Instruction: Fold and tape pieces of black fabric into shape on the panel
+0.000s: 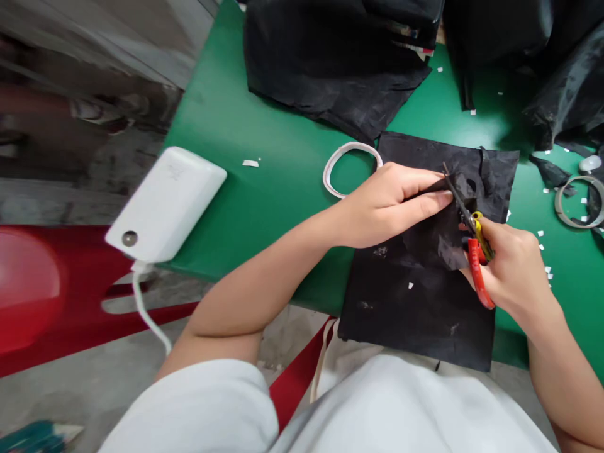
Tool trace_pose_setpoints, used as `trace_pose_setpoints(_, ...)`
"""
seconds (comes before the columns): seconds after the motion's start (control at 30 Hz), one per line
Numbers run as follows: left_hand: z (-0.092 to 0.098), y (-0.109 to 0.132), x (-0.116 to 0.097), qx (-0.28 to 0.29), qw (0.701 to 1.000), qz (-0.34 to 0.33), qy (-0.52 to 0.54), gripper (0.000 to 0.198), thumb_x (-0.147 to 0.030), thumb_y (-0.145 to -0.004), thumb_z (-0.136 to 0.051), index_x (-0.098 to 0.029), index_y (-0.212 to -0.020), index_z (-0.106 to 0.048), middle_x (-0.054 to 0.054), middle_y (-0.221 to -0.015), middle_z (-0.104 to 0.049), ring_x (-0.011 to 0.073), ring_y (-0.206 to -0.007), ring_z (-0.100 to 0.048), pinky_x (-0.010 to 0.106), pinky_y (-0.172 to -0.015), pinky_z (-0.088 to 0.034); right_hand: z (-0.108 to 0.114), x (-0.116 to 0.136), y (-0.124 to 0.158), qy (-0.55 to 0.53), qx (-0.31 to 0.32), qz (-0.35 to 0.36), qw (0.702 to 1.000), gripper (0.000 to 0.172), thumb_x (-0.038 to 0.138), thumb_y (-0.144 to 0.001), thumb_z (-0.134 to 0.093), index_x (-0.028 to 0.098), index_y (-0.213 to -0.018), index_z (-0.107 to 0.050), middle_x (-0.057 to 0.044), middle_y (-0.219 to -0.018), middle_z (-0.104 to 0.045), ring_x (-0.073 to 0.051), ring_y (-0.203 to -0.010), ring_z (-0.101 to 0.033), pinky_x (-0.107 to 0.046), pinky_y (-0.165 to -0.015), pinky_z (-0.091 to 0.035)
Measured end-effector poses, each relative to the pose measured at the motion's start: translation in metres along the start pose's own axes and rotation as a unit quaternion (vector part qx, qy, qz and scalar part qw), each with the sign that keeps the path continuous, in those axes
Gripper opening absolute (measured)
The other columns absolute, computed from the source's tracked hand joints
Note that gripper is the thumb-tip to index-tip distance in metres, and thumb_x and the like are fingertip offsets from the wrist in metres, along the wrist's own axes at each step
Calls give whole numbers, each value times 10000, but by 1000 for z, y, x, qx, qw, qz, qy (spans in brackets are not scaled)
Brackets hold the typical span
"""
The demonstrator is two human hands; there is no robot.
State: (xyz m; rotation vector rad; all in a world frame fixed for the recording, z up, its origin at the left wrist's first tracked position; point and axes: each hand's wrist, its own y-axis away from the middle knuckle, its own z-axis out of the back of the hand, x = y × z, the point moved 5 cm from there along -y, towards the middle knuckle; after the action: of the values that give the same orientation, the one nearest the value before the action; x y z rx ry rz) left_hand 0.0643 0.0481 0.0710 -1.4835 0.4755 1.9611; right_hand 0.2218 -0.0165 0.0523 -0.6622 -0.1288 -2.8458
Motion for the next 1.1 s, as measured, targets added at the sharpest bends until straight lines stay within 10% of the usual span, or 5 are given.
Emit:
trace_pose_setpoints(0.4,1,1,1,-4,1000,19,-4,433,-513,-897,-488,-168,-640,-545,-16,-565,-477,92,-541,-444,224,-497,-376,8,0,-4,-21,-10,-48,999,615,738,-783,-438,204,-515,-291,45,-444,-259,-70,-454,-181,-253,-478,-179)
trace_pose_setpoints(1.1,10,-1,5,-33,998,59,-17,347,-344,-902,-495,-158,-611,-526,-14,-590,-482,95,-571,-472,246,-539,-368,12,-6,-3,10,-74,-66,995,620,704,-803,-459,198,-485,-294,41,-431,-254,-68,-436,-206,-258,-465,-178)
